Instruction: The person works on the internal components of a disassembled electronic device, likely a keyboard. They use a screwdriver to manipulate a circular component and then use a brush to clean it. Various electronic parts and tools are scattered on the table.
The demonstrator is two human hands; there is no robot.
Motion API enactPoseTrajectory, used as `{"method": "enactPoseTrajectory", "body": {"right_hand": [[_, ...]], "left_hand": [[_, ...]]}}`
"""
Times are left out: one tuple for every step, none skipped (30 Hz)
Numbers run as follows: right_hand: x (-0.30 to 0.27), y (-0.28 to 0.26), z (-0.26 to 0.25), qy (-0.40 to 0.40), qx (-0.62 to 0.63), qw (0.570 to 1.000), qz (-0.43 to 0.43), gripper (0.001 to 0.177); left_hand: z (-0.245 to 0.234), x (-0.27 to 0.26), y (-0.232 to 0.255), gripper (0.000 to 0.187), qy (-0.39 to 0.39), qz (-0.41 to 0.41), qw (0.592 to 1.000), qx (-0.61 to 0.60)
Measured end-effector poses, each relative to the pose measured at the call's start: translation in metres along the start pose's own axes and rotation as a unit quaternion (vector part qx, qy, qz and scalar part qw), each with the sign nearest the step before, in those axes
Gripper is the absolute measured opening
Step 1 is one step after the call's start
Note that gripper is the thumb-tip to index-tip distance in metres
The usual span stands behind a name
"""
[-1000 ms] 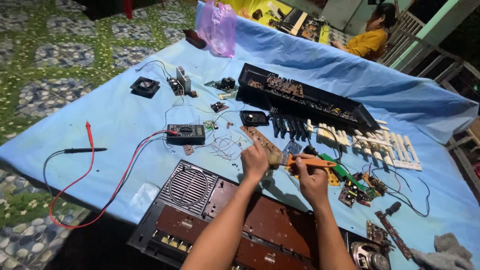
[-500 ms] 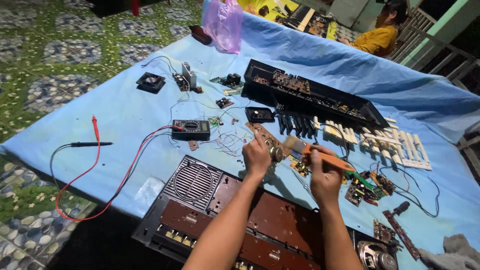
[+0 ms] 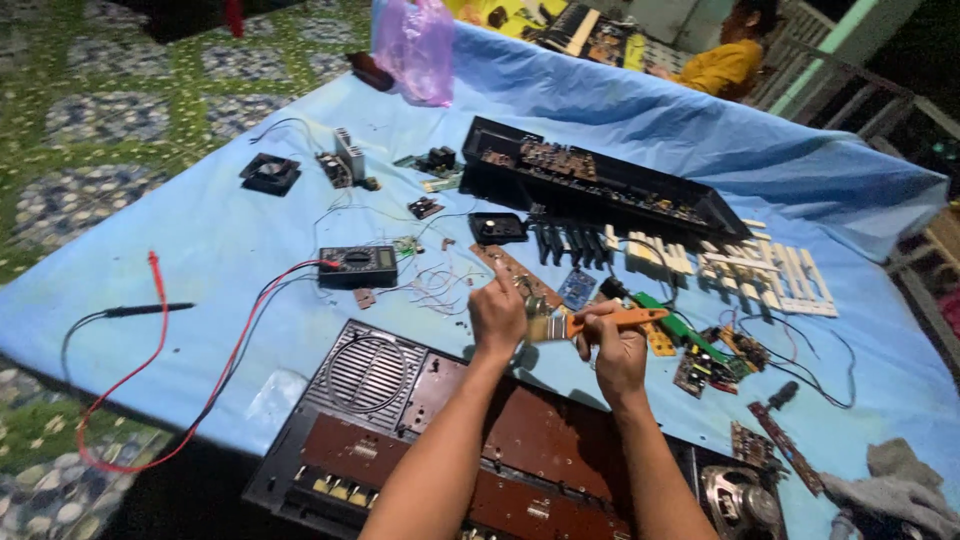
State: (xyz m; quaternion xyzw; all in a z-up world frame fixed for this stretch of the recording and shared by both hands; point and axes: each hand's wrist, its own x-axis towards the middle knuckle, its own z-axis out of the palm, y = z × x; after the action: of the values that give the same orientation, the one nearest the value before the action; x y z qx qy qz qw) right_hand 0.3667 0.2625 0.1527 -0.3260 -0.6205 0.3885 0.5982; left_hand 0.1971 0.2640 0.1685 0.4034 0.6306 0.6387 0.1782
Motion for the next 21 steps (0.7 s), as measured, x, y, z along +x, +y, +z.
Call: {"method": "enactPoseTrajectory", "body": {"right_hand": [[-0.001, -0.009, 0.006, 0.005, -0.003, 1.0, -0.003, 0.018], [-0.002, -0.018, 0.012, 0.043, 0.022, 0.999, -0.003, 0.019], [-0.002, -0.026, 0.02, 0.077, 0.048, 0.996, -0.004, 0.021], [0.001, -0.023, 0.017, 0.079, 0.047, 0.996, -0.009, 0.021], [-0.001, -0.018, 0.015, 0.038, 0.05, 0.997, 0.047, 0.022], [-0.004, -0.013, 0.014, -0.003, 0.054, 0.993, 0.102, 0.023], [-0.002, -0.006, 0.006, -0.001, 0.054, 0.993, 0.101, 0.023], [-0.001, 0.001, -0.003, 0.048, 0.026, 0.994, 0.098, 0.028], [0.002, 0.008, -0.011, 0.098, -0.002, 0.991, 0.093, 0.037], [0.002, -0.003, -0.005, 0.099, -0.002, 0.991, 0.09, 0.037], [0.002, -0.014, 0.0, 0.121, -0.083, 0.988, 0.041, 0.034], [0.001, -0.024, 0.005, 0.141, -0.164, 0.976, -0.009, 0.033], [-0.001, -0.026, 0.013, 0.141, -0.166, 0.976, -0.009, 0.033], [-0.004, -0.028, 0.02, 0.093, -0.157, 0.983, 0.012, 0.027], [-0.008, -0.029, 0.03, 0.046, -0.147, 0.988, 0.035, 0.035], [-0.014, -0.022, 0.031, 0.047, -0.146, 0.987, 0.037, 0.035], [-0.018, -0.015, 0.032, 0.0, -0.213, 0.977, -0.006, 0.03], [-0.022, -0.009, 0.032, -0.047, -0.278, 0.958, -0.049, 0.026], [-0.02, -0.008, 0.031, -0.046, -0.279, 0.958, -0.05, 0.026], [-0.018, -0.007, 0.031, -0.026, -0.276, 0.96, -0.039, 0.028], [-0.018, -0.005, 0.031, -0.009, -0.272, 0.962, -0.026, 0.037]], "left_hand": [[0.005, 0.001, -0.005, 0.066, -0.005, 0.003, 1.0, -0.004], [0.011, 0.003, -0.01, 0.062, 0.005, 0.002, 1.0, -0.002], [0.015, 0.006, -0.015, 0.059, 0.017, 0.001, 1.0, 0.0], [0.019, 0.006, -0.015, 0.059, 0.016, 0.004, 1.0, -0.004], [0.02, 0.003, -0.018, 0.057, 0.02, 0.003, 1.0, 0.004], [0.022, 0.0, -0.022, 0.056, 0.024, 0.002, 1.0, 0.011], [0.019, -0.002, -0.015, 0.056, 0.023, 0.004, 1.0, 0.011], [0.017, -0.003, -0.009, 0.061, 0.025, -0.017, 0.999, -0.01], [0.015, -0.003, -0.002, 0.067, 0.028, -0.035, 0.998, -0.032], [0.008, -0.001, 0.003, 0.067, 0.027, -0.032, 0.999, -0.034], [0.002, -0.001, 0.008, 0.066, 0.039, -0.039, 0.998, -0.04], [-0.004, -0.001, 0.012, 0.065, 0.051, -0.046, 0.997, -0.046], [0.0, 0.0, 0.008, 0.065, 0.05, -0.047, 0.997, -0.047], [0.003, 0.0, 0.004, 0.065, 0.05, -0.046, 0.996, -0.056], [0.006, 0.0, -0.001, 0.066, 0.049, -0.044, 0.996, -0.063], [0.007, -0.002, -0.006, 0.066, 0.047, -0.045, 0.996, -0.062], [0.011, -0.003, -0.009, 0.063, 0.033, -0.026, 0.998, -0.045], [0.014, -0.003, -0.012, 0.061, 0.018, -0.006, 0.999, -0.029], [0.014, -0.004, -0.01, 0.061, 0.017, -0.004, 0.999, -0.031], [0.013, -0.004, -0.008, 0.062, 0.008, -0.003, 0.999, -0.038], [0.01, -0.005, -0.009, 0.064, 0.001, -0.004, 0.999, -0.044]]}}
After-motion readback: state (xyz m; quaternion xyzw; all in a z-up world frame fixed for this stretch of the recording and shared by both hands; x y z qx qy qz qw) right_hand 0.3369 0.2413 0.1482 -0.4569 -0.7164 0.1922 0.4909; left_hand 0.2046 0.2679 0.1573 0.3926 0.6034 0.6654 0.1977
